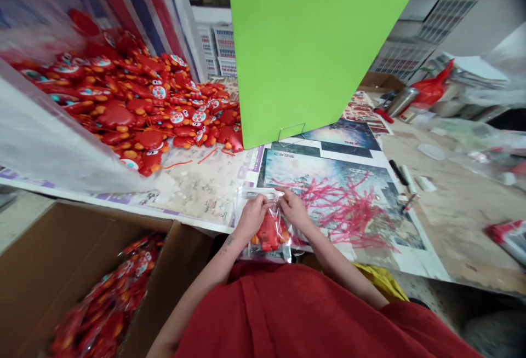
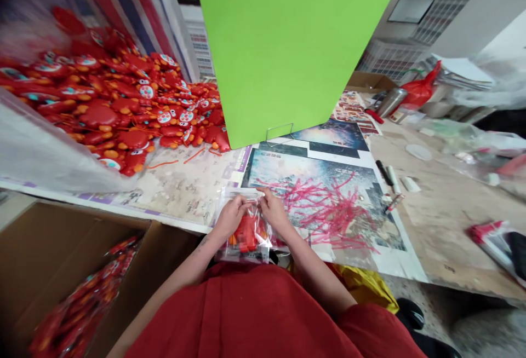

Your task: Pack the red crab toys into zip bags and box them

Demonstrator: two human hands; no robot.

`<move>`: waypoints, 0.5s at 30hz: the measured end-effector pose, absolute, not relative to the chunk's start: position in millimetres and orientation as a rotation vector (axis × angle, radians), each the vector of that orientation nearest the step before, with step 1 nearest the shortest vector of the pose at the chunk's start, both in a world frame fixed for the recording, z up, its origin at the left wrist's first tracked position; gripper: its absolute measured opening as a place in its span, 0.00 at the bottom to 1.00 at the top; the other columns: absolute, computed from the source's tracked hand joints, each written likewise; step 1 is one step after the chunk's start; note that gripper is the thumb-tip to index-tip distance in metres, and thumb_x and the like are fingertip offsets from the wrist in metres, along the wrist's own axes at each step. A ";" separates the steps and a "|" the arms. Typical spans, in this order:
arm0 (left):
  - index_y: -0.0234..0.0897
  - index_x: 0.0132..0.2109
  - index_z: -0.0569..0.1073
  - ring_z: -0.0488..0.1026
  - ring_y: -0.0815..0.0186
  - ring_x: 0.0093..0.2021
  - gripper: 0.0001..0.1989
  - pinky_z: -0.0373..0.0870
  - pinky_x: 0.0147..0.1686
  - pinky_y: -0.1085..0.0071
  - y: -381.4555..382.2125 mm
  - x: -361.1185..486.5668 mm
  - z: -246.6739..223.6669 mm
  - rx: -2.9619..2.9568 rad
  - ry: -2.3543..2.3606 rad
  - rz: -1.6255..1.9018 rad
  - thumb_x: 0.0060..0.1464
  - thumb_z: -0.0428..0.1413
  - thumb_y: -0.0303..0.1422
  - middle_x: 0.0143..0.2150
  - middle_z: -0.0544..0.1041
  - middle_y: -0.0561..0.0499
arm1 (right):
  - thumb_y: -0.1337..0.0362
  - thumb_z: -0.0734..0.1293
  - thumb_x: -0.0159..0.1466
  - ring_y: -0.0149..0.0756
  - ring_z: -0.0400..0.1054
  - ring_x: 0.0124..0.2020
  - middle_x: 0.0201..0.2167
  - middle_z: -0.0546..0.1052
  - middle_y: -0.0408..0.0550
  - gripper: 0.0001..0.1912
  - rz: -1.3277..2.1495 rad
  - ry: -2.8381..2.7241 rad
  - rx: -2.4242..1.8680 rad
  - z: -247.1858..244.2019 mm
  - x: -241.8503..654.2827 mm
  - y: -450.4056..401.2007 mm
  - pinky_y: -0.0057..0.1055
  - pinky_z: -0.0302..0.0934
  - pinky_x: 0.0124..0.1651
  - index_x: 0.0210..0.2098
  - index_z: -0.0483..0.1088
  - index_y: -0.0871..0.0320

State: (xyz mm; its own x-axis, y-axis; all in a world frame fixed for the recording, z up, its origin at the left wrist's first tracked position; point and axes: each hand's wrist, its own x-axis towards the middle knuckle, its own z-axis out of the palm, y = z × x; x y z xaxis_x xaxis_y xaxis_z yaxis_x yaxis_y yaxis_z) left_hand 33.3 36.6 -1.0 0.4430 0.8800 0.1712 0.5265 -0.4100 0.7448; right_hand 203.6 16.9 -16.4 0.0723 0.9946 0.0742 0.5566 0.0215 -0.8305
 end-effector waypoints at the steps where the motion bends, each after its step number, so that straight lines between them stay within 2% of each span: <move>1: 0.39 0.37 0.69 0.73 0.63 0.38 0.05 0.69 0.43 0.65 34.8 33.2 2.8 2.101 1.182 0.744 0.61 0.50 0.31 0.33 0.76 0.51 | 0.65 0.55 0.65 0.37 0.69 0.27 0.27 0.75 0.44 0.20 0.771 -1.526 -1.583 -15.8 200.7 16.3 0.34 0.63 0.36 0.55 0.65 0.56; 3: 0.39 0.37 0.70 0.72 0.62 0.40 0.05 0.67 0.46 0.63 31.6 30.6 7.3 2.132 1.224 0.816 0.61 0.51 0.33 0.34 0.76 0.50 | 0.63 0.55 0.66 0.36 0.69 0.27 0.27 0.74 0.44 0.19 0.776 -1.462 -1.512 -14.6 197.1 15.6 0.34 0.64 0.35 0.55 0.65 0.55; 5: 0.39 0.41 0.71 0.71 0.60 0.47 0.06 0.65 0.51 0.61 30.9 24.8 6.4 2.096 1.317 0.958 0.60 0.53 0.36 0.41 0.76 0.47 | 0.61 0.55 0.67 0.36 0.68 0.27 0.27 0.73 0.44 0.19 0.805 -1.422 -1.458 -13.9 196.5 15.7 0.33 0.65 0.35 0.55 0.64 0.54; 7: 0.37 0.51 0.68 0.70 0.58 0.51 0.15 0.66 0.52 0.59 33.0 17.4 0.4 1.940 1.400 1.092 0.59 0.54 0.38 0.50 0.74 0.42 | 0.59 0.55 0.67 0.35 0.68 0.26 0.26 0.73 0.43 0.18 0.846 -1.387 -1.401 -13.5 197.2 16.0 0.33 0.65 0.34 0.55 0.64 0.54; 9: 0.35 0.58 0.63 0.72 0.59 0.49 0.23 0.69 0.49 0.61 36.4 11.3 -7.9 1.706 1.398 1.122 0.58 0.54 0.40 0.55 0.71 0.40 | 0.58 0.56 0.68 0.35 0.68 0.26 0.26 0.72 0.43 0.18 0.877 -1.358 -1.342 -13.2 197.5 16.1 0.33 0.66 0.34 0.55 0.64 0.54; 11: 0.35 0.58 0.64 0.75 0.61 0.42 0.25 0.72 0.43 0.63 38.8 8.3 -15.0 1.485 1.317 1.045 0.57 0.54 0.42 0.51 0.74 0.40 | 0.57 0.56 0.68 0.35 0.69 0.27 0.28 0.73 0.44 0.18 0.875 -1.355 -1.315 -12.7 196.8 16.0 0.33 0.66 0.35 0.54 0.64 0.54; 15: 0.34 0.43 0.74 0.77 0.61 0.39 0.20 0.72 0.41 0.65 36.8 10.9 -19.7 1.207 1.111 0.890 0.53 0.55 0.47 0.39 0.80 0.45 | 0.57 0.54 0.69 0.37 0.70 0.32 0.32 0.75 0.47 0.19 0.815 -1.431 -1.368 -9.5 195.7 16.1 0.35 0.67 0.39 0.55 0.64 0.53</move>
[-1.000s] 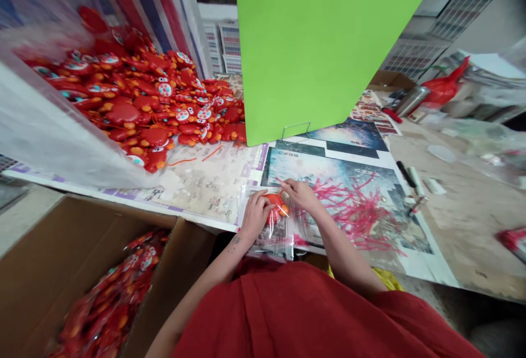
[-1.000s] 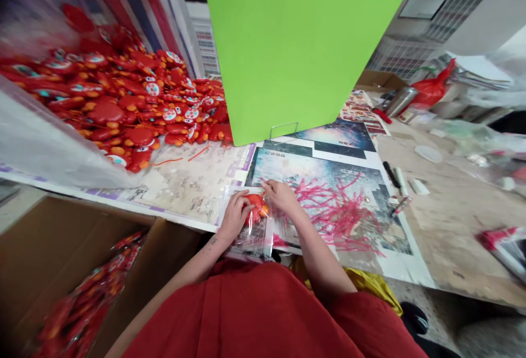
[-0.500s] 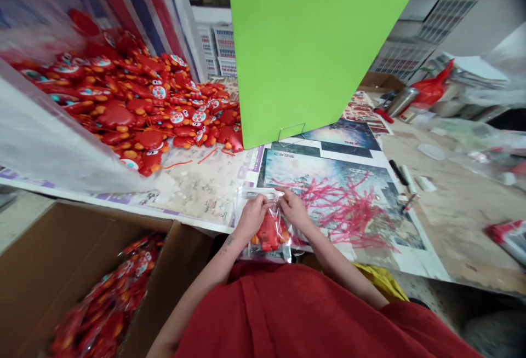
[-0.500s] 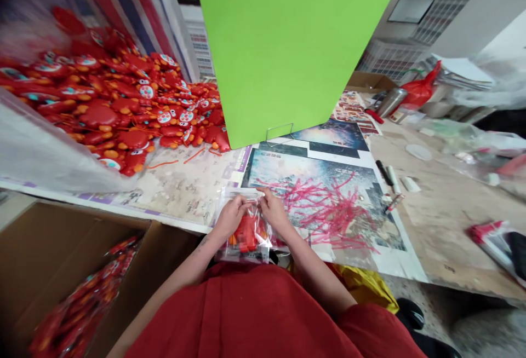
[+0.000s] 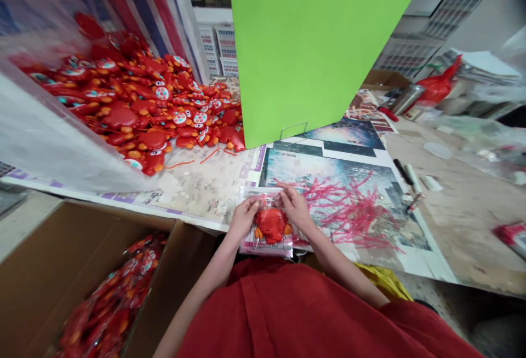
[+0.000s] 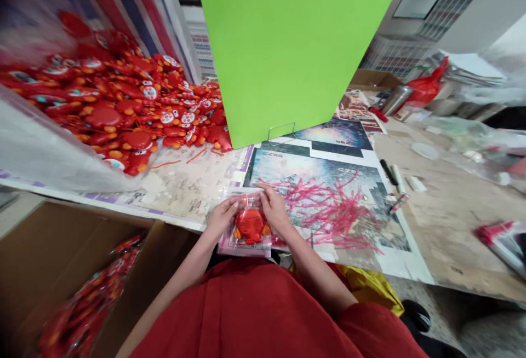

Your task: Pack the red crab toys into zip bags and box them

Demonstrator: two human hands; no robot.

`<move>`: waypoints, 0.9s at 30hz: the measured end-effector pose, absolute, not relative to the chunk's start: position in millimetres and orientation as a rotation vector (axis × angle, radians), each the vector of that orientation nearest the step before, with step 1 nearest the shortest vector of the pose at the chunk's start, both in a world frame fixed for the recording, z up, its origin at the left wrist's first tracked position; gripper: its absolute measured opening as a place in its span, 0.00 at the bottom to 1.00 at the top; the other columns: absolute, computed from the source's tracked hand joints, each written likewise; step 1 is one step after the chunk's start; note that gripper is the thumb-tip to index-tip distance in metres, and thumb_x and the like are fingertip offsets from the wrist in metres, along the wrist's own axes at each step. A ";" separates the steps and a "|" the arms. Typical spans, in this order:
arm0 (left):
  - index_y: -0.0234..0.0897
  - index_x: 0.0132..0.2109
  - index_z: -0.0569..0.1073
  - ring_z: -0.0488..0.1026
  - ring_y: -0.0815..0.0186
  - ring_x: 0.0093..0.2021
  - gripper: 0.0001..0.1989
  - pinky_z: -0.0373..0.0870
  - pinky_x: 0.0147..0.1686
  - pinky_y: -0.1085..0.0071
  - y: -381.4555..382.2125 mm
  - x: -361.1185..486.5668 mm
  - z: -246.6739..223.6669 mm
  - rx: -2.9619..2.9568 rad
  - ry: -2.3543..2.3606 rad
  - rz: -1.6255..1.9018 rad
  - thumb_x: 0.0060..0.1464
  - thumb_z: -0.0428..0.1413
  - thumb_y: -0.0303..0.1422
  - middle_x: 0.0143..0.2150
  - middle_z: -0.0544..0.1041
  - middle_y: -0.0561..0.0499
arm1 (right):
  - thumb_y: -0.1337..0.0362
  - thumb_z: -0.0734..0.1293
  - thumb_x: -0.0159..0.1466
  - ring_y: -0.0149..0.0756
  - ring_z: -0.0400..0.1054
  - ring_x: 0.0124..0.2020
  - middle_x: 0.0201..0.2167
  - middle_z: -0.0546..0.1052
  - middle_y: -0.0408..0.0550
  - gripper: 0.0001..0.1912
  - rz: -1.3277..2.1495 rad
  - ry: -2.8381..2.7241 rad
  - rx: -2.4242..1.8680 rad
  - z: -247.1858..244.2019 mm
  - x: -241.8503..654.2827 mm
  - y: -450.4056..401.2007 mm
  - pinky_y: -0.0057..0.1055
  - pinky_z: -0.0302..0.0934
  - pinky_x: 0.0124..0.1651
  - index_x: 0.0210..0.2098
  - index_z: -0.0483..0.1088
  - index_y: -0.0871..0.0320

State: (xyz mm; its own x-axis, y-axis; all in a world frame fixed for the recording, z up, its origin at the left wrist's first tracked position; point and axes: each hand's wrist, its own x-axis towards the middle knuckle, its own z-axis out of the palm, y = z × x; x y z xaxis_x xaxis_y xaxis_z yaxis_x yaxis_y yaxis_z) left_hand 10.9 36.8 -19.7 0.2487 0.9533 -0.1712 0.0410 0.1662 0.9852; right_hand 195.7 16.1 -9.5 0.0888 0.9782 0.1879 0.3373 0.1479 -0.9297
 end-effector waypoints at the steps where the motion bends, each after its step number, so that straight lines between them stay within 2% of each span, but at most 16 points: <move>1: 0.35 0.39 0.74 0.77 0.60 0.39 0.19 0.72 0.42 0.65 35.8 12.2 -19.7 1.161 1.092 0.882 0.52 0.56 0.48 0.38 0.80 0.46 | 0.57 0.54 0.69 0.38 0.71 0.36 0.36 0.76 0.49 0.19 0.745 -1.469 -1.387 -7.8 196.1 16.3 0.37 0.66 0.42 0.55 0.65 0.53; 3: 0.35 0.36 0.75 0.77 0.60 0.39 0.18 0.72 0.43 0.65 34.7 14.3 -19.8 1.114 1.100 0.894 0.50 0.57 0.48 0.36 0.80 0.47 | 0.58 0.55 0.69 0.42 0.69 0.46 0.45 0.75 0.52 0.18 0.542 -1.580 -1.403 -3.5 197.3 16.8 0.42 0.62 0.51 0.54 0.66 0.53; 5: 0.36 0.35 0.75 0.77 0.59 0.40 0.18 0.71 0.44 0.64 35.1 15.2 -20.9 1.118 1.132 0.920 0.49 0.58 0.47 0.36 0.80 0.48 | 0.59 0.56 0.69 0.45 0.64 0.53 0.49 0.74 0.53 0.17 0.365 -1.721 -1.412 1.4 198.0 17.3 0.46 0.55 0.58 0.53 0.69 0.53; 9: 0.36 0.37 0.78 0.76 0.58 0.39 0.18 0.71 0.44 0.64 36.8 15.2 -23.7 1.143 1.142 0.953 0.50 0.57 0.47 0.35 0.81 0.49 | 0.57 0.55 0.71 0.45 0.64 0.47 0.39 0.78 0.52 0.17 0.308 -1.999 -1.515 6.1 194.3 18.6 0.45 0.50 0.56 0.45 0.74 0.53; 12: 0.36 0.38 0.78 0.76 0.59 0.37 0.20 0.72 0.42 0.65 35.1 15.1 -24.9 1.130 1.121 0.968 0.51 0.56 0.49 0.33 0.80 0.49 | 0.54 0.55 0.71 0.44 0.63 0.43 0.37 0.78 0.53 0.20 0.277 -2.151 -1.595 2.9 190.1 20.7 0.46 0.47 0.55 0.42 0.76 0.54; 16: 0.35 0.37 0.77 0.76 0.61 0.36 0.20 0.72 0.41 0.66 32.3 16.0 -27.7 1.092 1.112 0.975 0.51 0.56 0.50 0.34 0.80 0.49 | 0.51 0.53 0.71 0.43 0.63 0.41 0.33 0.77 0.53 0.24 0.224 -2.237 -1.629 -0.8 188.7 25.1 0.45 0.47 0.54 0.34 0.75 0.56; 19: 0.35 0.40 0.77 0.77 0.60 0.39 0.21 0.72 0.45 0.63 32.2 17.2 -29.9 1.019 1.069 0.996 0.50 0.57 0.49 0.35 0.80 0.47 | 0.52 0.51 0.72 0.40 0.65 0.40 0.31 0.77 0.50 0.27 0.364 -2.249 -1.536 1.7 189.5 28.1 0.43 0.47 0.55 0.31 0.74 0.57; 23: 0.34 0.43 0.77 0.77 0.59 0.40 0.21 0.71 0.48 0.61 32.9 17.3 -28.6 0.955 1.039 1.002 0.50 0.59 0.48 0.37 0.81 0.46 | 0.52 0.49 0.72 0.37 0.68 0.39 0.30 0.76 0.47 0.28 0.614 -2.209 -1.358 7.1 189.4 30.4 0.42 0.46 0.59 0.31 0.73 0.57; 27: 0.34 0.43 0.77 0.77 0.59 0.40 0.22 0.70 0.48 0.62 31.5 15.9 -24.0 0.928 1.010 1.004 0.49 0.60 0.48 0.38 0.81 0.46 | 0.51 0.49 0.72 0.37 0.68 0.41 0.35 0.77 0.47 0.25 0.718 -2.165 -1.319 9.0 186.1 32.7 0.45 0.43 0.62 0.39 0.72 0.57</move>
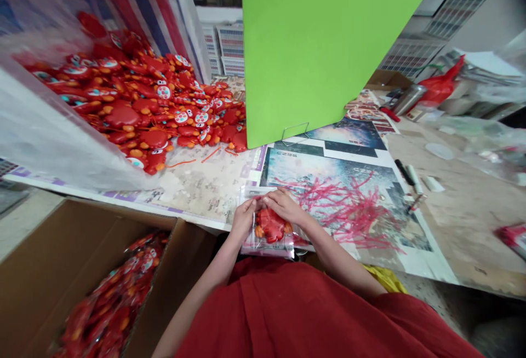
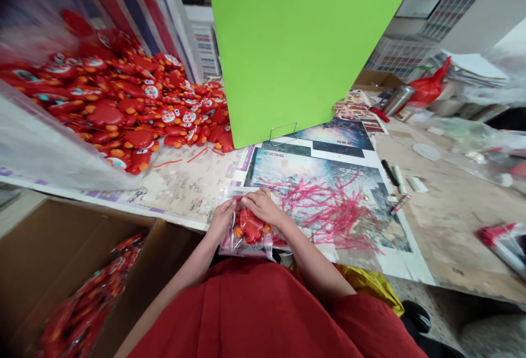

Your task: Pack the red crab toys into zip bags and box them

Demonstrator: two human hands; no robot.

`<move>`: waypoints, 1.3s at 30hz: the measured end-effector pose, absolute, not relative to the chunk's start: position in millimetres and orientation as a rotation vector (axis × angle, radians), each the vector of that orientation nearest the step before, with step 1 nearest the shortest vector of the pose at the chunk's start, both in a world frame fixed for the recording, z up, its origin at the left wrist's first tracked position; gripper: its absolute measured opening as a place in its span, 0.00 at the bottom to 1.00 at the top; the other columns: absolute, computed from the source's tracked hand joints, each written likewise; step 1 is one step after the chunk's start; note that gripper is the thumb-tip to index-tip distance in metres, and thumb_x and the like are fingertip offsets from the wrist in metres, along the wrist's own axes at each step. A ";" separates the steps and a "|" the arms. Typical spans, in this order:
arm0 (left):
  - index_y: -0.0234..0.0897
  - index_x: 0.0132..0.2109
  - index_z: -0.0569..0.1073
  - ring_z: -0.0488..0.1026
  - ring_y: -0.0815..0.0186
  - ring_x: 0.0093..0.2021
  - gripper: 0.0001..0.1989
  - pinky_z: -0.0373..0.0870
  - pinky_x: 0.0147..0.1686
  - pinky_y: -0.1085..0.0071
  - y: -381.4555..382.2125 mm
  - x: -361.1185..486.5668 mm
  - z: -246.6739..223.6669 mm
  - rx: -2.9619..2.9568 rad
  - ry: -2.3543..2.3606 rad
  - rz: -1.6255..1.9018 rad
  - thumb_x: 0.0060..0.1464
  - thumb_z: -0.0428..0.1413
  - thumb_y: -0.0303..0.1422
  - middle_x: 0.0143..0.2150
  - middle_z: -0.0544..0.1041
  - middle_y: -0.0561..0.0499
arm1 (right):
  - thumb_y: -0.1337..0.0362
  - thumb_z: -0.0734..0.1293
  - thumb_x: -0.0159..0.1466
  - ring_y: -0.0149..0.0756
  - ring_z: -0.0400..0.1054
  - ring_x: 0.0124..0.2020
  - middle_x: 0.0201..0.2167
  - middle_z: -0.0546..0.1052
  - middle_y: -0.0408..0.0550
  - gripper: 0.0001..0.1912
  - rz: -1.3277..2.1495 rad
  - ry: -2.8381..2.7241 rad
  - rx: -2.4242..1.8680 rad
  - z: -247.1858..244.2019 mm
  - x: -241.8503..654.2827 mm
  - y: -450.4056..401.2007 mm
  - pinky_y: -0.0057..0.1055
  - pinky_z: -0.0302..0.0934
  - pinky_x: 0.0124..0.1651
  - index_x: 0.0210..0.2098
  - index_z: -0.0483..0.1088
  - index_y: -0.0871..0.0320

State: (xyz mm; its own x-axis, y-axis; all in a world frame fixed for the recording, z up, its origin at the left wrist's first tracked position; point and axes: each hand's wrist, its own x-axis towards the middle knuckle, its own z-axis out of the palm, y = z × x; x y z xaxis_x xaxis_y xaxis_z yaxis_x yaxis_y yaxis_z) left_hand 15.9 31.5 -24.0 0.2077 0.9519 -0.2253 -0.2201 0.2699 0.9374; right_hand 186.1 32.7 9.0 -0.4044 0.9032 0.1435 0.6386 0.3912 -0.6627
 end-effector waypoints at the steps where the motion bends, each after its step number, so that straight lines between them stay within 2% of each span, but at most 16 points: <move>1: 0.34 0.43 0.78 0.77 0.59 0.40 0.23 0.70 0.48 0.63 30.9 15.5 -23.0 0.928 1.012 1.005 0.48 0.60 0.48 0.38 0.81 0.46 | 0.51 0.49 0.72 0.38 0.69 0.41 0.35 0.77 0.48 0.25 0.729 -2.169 -1.316 9.3 184.8 33.4 0.46 0.44 0.62 0.39 0.72 0.57; 6: 0.35 0.41 0.79 0.77 0.59 0.39 0.22 0.70 0.45 0.64 29.4 15.1 -22.2 0.920 1.007 1.012 0.48 0.61 0.48 0.37 0.81 0.48 | 0.50 0.48 0.72 0.36 0.69 0.37 0.31 0.77 0.46 0.29 0.775 -2.184 -1.236 10.8 180.5 37.7 0.41 0.49 0.58 0.31 0.72 0.57; 9: 0.35 0.44 0.78 0.77 0.58 0.39 0.22 0.70 0.46 0.63 29.4 15.4 -23.3 0.876 0.980 1.020 0.48 0.61 0.48 0.37 0.81 0.47 | 0.49 0.48 0.72 0.35 0.68 0.34 0.29 0.76 0.46 0.29 0.712 -2.048 -1.305 9.7 183.7 41.4 0.35 0.56 0.50 0.31 0.71 0.57; 11: 0.34 0.44 0.78 0.78 0.58 0.39 0.23 0.71 0.46 0.62 29.5 15.5 -24.0 0.866 0.977 1.012 0.49 0.60 0.48 0.37 0.81 0.46 | 0.49 0.48 0.72 0.35 0.68 0.33 0.29 0.76 0.46 0.29 0.648 -1.961 -1.379 7.8 188.3 43.9 0.34 0.56 0.48 0.31 0.71 0.58; 19: 0.34 0.41 0.77 0.77 0.59 0.39 0.20 0.71 0.44 0.64 30.3 15.5 -24.6 0.909 0.996 1.014 0.50 0.60 0.47 0.37 0.81 0.45 | 0.55 0.51 0.73 0.36 0.70 0.38 0.32 0.78 0.46 0.24 0.579 -2.021 -1.461 2.5 196.5 43.7 0.41 0.45 0.58 0.34 0.73 0.57; 22: 0.34 0.43 0.77 0.77 0.59 0.38 0.21 0.71 0.42 0.65 29.8 15.0 -23.2 0.886 1.009 1.005 0.50 0.60 0.46 0.36 0.81 0.46 | 0.58 0.55 0.71 0.37 0.69 0.41 0.34 0.79 0.47 0.19 0.500 -2.049 -1.540 0.0 195.6 45.6 0.41 0.45 0.58 0.35 0.75 0.57; 26: 0.33 0.42 0.78 0.76 0.62 0.37 0.21 0.70 0.40 0.68 29.4 14.6 -20.9 0.907 1.045 1.027 0.48 0.61 0.47 0.35 0.80 0.47 | 0.60 0.66 0.64 0.42 0.68 0.43 0.35 0.80 0.49 0.08 0.409 -2.093 -1.715 -2.9 195.7 51.3 0.42 0.45 0.55 0.37 0.77 0.56; 29: 0.33 0.43 0.77 0.75 0.64 0.34 0.23 0.70 0.35 0.70 28.2 15.0 -18.7 0.874 1.052 0.997 0.47 0.61 0.48 0.34 0.79 0.48 | 0.61 0.70 0.60 0.42 0.67 0.43 0.34 0.80 0.48 0.06 0.453 -2.161 -1.760 -1.3 193.1 53.9 0.42 0.44 0.54 0.34 0.77 0.56; 33: 0.34 0.48 0.76 0.75 0.64 0.31 0.27 0.69 0.28 0.72 26.2 15.3 -15.1 0.829 1.046 0.929 0.47 0.61 0.50 0.34 0.79 0.47 | 0.62 0.70 0.60 0.44 0.65 0.45 0.36 0.79 0.49 0.05 0.487 -2.256 -1.817 4.3 187.6 56.3 0.42 0.44 0.53 0.33 0.76 0.57; 39: 0.33 0.43 0.78 0.76 0.61 0.36 0.24 0.71 0.37 0.69 29.1 14.3 -17.9 0.936 1.063 1.010 0.47 0.60 0.49 0.35 0.80 0.46 | 0.65 0.65 0.64 0.44 0.64 0.48 0.38 0.78 0.52 0.06 0.440 -2.529 -1.641 8.1 186.4 59.8 0.46 0.41 0.58 0.34 0.74 0.59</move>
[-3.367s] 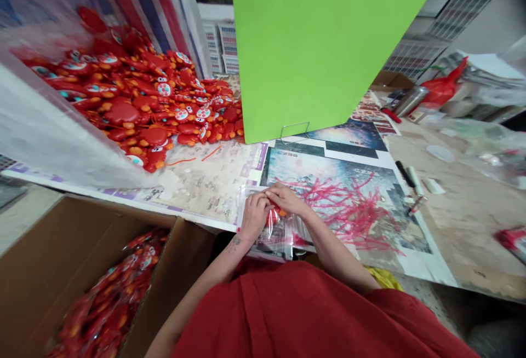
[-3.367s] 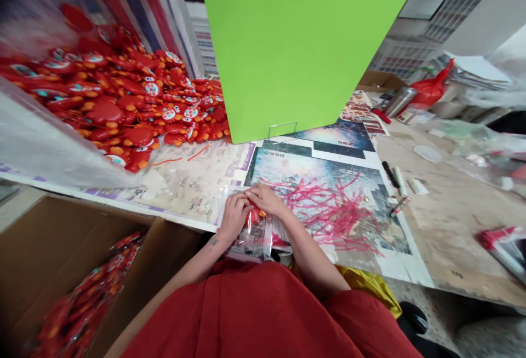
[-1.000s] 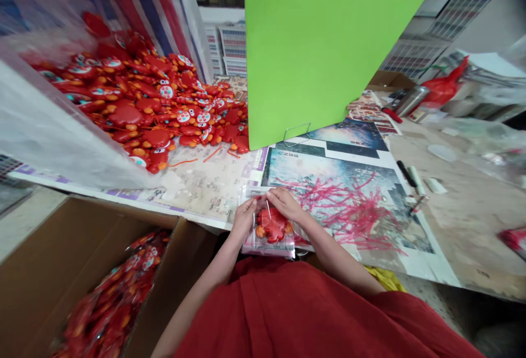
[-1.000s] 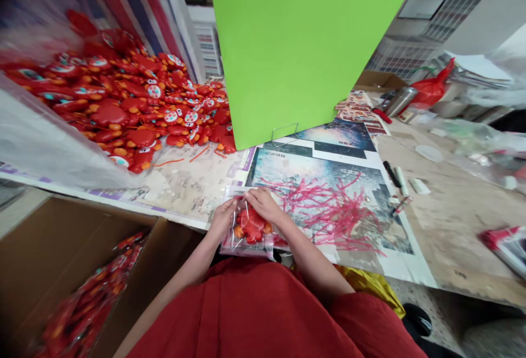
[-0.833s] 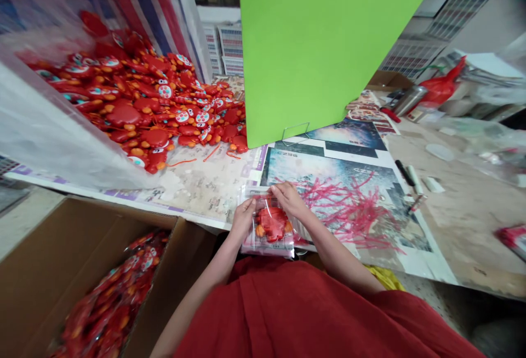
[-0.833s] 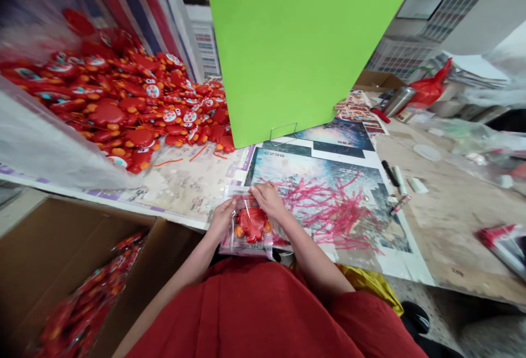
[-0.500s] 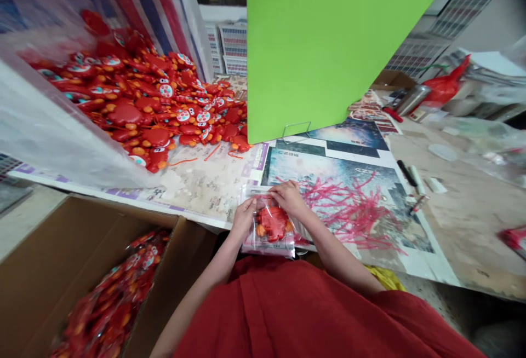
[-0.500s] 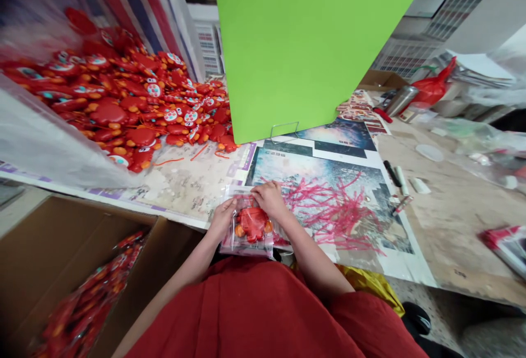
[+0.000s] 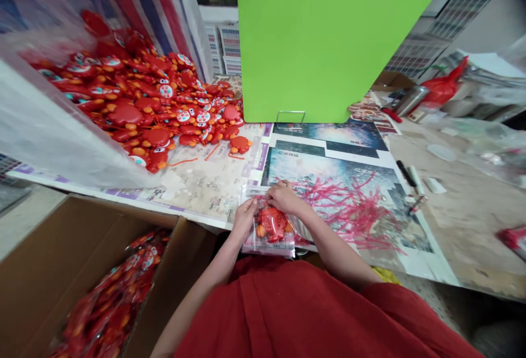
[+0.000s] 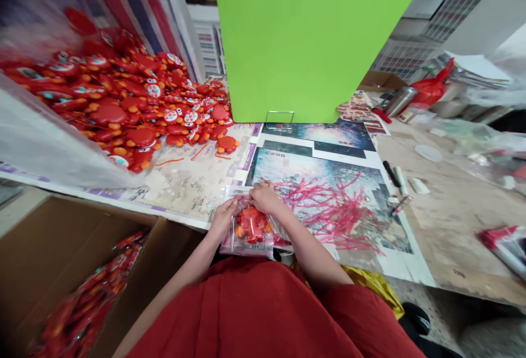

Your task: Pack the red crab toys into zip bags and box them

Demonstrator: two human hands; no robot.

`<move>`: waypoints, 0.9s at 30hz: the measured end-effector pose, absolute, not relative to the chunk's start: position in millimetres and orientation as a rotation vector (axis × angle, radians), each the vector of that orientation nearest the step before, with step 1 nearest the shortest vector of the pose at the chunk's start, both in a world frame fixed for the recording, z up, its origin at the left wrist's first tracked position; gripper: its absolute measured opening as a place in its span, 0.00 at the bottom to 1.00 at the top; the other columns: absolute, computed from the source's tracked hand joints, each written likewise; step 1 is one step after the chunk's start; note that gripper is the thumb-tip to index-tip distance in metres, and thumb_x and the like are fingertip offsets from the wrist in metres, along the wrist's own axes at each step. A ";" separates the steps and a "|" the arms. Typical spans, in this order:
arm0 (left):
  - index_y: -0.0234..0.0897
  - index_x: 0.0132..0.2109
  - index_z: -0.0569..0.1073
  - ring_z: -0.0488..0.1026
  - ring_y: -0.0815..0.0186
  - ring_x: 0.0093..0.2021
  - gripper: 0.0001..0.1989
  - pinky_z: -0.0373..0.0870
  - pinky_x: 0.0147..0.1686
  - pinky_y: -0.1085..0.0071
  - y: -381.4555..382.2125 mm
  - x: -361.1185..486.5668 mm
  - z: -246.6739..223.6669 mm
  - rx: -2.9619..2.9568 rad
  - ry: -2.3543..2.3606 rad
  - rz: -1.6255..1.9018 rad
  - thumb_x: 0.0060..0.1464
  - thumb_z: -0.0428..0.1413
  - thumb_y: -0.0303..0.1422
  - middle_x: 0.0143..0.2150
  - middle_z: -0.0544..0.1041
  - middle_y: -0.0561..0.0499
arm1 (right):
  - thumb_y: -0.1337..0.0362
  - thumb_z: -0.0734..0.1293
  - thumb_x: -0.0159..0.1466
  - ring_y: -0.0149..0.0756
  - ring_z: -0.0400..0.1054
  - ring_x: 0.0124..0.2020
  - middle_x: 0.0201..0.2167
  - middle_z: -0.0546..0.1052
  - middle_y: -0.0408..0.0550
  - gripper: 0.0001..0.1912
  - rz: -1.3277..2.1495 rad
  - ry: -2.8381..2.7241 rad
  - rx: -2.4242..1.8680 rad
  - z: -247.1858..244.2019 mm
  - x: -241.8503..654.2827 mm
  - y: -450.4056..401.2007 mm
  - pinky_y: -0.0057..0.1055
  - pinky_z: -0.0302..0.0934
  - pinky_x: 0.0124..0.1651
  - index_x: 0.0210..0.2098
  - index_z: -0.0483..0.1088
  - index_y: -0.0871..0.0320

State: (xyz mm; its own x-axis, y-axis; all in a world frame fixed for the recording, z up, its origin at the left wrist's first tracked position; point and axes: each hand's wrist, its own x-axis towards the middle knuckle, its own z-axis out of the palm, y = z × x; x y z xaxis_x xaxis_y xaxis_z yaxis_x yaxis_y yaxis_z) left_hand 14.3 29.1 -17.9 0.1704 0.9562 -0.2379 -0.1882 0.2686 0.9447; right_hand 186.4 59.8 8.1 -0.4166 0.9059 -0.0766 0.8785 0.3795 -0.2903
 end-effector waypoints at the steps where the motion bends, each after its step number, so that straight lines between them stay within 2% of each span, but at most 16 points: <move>1: 0.34 0.43 0.78 0.76 0.61 0.37 0.23 0.71 0.38 0.69 29.7 14.0 -19.4 0.954 1.064 1.014 0.48 0.60 0.48 0.36 0.80 0.46 | 0.65 0.64 0.64 0.43 0.64 0.47 0.38 0.78 0.52 0.07 0.455 -2.535 -1.605 8.1 186.9 59.9 0.46 0.41 0.59 0.35 0.74 0.59; 4: 0.35 0.45 0.78 0.76 0.62 0.39 0.22 0.70 0.41 0.69 30.6 13.3 -23.7 0.989 1.069 1.010 0.50 0.59 0.48 0.39 0.81 0.46 | 0.68 0.63 0.64 0.41 0.64 0.47 0.36 0.77 0.49 0.08 0.520 -2.514 -1.515 8.3 189.2 59.2 0.48 0.39 0.61 0.35 0.75 0.57; 9: 0.34 0.46 0.78 0.75 0.62 0.37 0.23 0.70 0.39 0.68 30.9 12.9 -27.6 0.976 1.065 0.990 0.51 0.58 0.48 0.38 0.80 0.46 | 0.78 0.59 0.58 0.40 0.64 0.47 0.35 0.78 0.46 0.17 0.594 -2.507 -1.374 12.1 192.2 56.6 0.51 0.35 0.64 0.34 0.76 0.55; 13: 0.35 0.44 0.79 0.75 0.60 0.38 0.22 0.69 0.42 0.67 31.2 12.0 -27.8 1.027 1.083 1.003 0.51 0.58 0.48 0.37 0.80 0.48 | 0.79 0.57 0.54 0.39 0.66 0.46 0.34 0.79 0.45 0.20 0.674 -2.475 -1.318 16.3 191.3 54.0 0.48 0.42 0.62 0.31 0.77 0.55; 16: 0.35 0.42 0.79 0.75 0.60 0.39 0.21 0.69 0.43 0.67 31.1 11.2 -25.9 1.058 1.076 1.013 0.51 0.58 0.48 0.36 0.80 0.48 | 0.80 0.56 0.52 0.39 0.68 0.45 0.36 0.80 0.45 0.23 0.774 -2.414 -1.282 18.8 191.0 52.9 0.42 0.47 0.59 0.33 0.78 0.55; 21: 0.34 0.45 0.77 0.76 0.59 0.42 0.24 0.69 0.46 0.66 31.1 10.9 -24.1 0.997 1.007 0.990 0.49 0.60 0.48 0.41 0.80 0.45 | 0.81 0.55 0.49 0.36 0.71 0.40 0.35 0.81 0.44 0.28 0.894 -2.346 -1.233 24.0 192.1 52.6 0.35 0.57 0.54 0.41 0.77 0.56; 27: 0.34 0.44 0.76 0.76 0.57 0.47 0.25 0.69 0.49 0.63 31.2 10.9 -28.2 0.973 0.927 0.975 0.40 0.67 0.43 0.44 0.80 0.44 | 0.81 0.54 0.48 0.35 0.73 0.45 0.43 0.80 0.46 0.33 1.108 -2.218 -1.053 23.7 191.8 51.0 0.32 0.62 0.50 0.50 0.72 0.58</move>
